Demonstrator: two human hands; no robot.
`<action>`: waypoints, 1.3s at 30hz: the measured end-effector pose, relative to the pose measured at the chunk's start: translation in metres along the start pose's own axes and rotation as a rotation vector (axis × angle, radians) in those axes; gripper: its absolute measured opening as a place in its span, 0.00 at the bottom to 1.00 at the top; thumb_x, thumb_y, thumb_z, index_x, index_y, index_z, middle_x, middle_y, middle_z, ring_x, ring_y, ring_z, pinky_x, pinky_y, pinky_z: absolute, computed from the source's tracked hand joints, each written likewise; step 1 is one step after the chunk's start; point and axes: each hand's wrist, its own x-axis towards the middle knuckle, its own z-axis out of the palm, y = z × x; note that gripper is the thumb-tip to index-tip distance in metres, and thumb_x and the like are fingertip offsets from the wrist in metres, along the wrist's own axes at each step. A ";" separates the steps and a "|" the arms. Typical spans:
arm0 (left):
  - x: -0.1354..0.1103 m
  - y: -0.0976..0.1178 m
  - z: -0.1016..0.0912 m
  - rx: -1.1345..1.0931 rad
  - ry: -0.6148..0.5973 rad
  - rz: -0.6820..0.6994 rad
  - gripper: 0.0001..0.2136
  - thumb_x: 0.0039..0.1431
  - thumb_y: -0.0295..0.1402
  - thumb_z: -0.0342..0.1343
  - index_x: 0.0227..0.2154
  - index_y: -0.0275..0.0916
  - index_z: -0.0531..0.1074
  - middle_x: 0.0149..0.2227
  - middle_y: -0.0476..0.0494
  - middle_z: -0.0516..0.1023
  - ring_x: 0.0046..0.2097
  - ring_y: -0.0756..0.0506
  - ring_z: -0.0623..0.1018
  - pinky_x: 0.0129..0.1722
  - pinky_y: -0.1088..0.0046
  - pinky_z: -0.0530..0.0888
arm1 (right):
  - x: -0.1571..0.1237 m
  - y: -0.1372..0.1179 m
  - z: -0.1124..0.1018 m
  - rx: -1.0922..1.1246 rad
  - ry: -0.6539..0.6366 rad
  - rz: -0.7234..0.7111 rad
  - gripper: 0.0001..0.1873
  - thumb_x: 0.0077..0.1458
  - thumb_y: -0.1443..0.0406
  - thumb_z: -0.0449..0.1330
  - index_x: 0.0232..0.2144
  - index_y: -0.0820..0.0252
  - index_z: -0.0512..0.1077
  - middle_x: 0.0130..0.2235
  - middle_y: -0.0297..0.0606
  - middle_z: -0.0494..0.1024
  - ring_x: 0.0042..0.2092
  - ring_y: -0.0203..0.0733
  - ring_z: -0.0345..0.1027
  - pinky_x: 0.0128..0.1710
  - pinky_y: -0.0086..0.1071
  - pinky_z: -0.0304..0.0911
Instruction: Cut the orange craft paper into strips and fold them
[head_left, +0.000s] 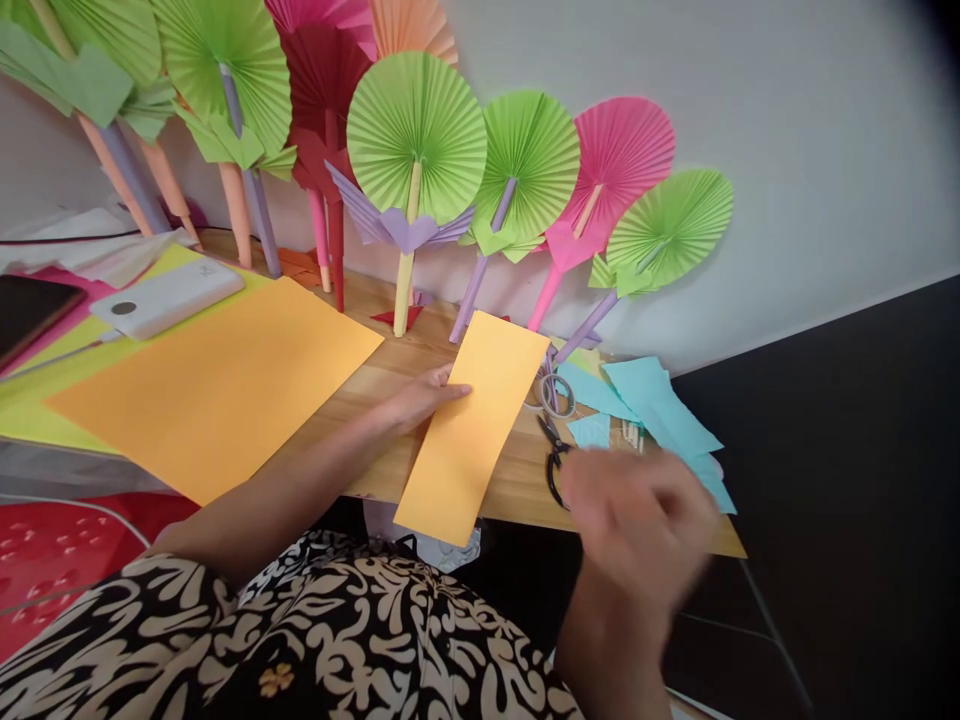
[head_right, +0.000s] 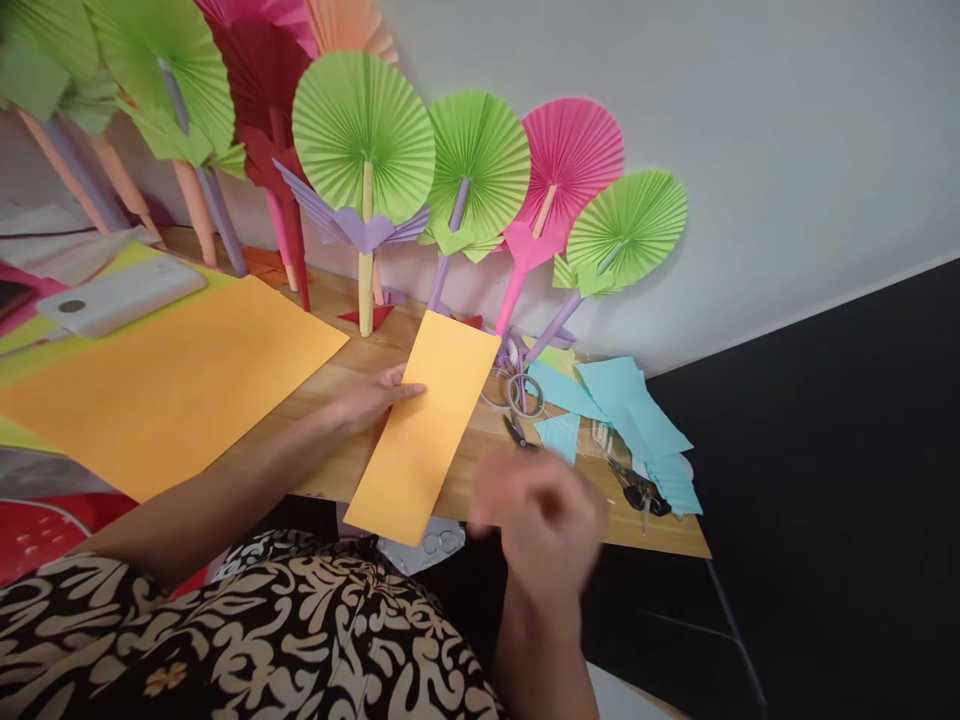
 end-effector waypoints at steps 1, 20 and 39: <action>0.000 0.000 0.000 0.003 -0.003 -0.001 0.30 0.45 0.39 0.74 0.51 0.35 0.75 0.50 0.34 0.83 0.45 0.39 0.83 0.47 0.64 0.77 | 0.012 0.016 0.006 -0.005 0.098 -0.012 0.16 0.58 0.53 0.61 0.23 0.50 0.66 0.21 0.31 0.69 0.26 0.40 0.63 0.29 0.36 0.62; 0.002 -0.004 0.001 0.113 -0.028 0.030 0.29 0.48 0.44 0.72 0.51 0.36 0.75 0.51 0.35 0.81 0.46 0.39 0.82 0.46 0.64 0.76 | 0.039 0.134 0.043 0.137 0.169 0.269 0.21 0.45 0.49 0.69 0.20 0.58 0.71 0.24 0.32 0.72 0.29 0.38 0.61 0.30 0.31 0.62; 0.000 0.000 0.004 0.123 -0.042 0.002 0.29 0.48 0.43 0.72 0.51 0.35 0.75 0.50 0.34 0.82 0.46 0.38 0.82 0.48 0.63 0.75 | 0.035 0.140 0.038 0.097 0.130 0.241 0.23 0.50 0.50 0.67 0.19 0.57 0.64 0.23 0.29 0.66 0.29 0.36 0.58 0.31 0.31 0.59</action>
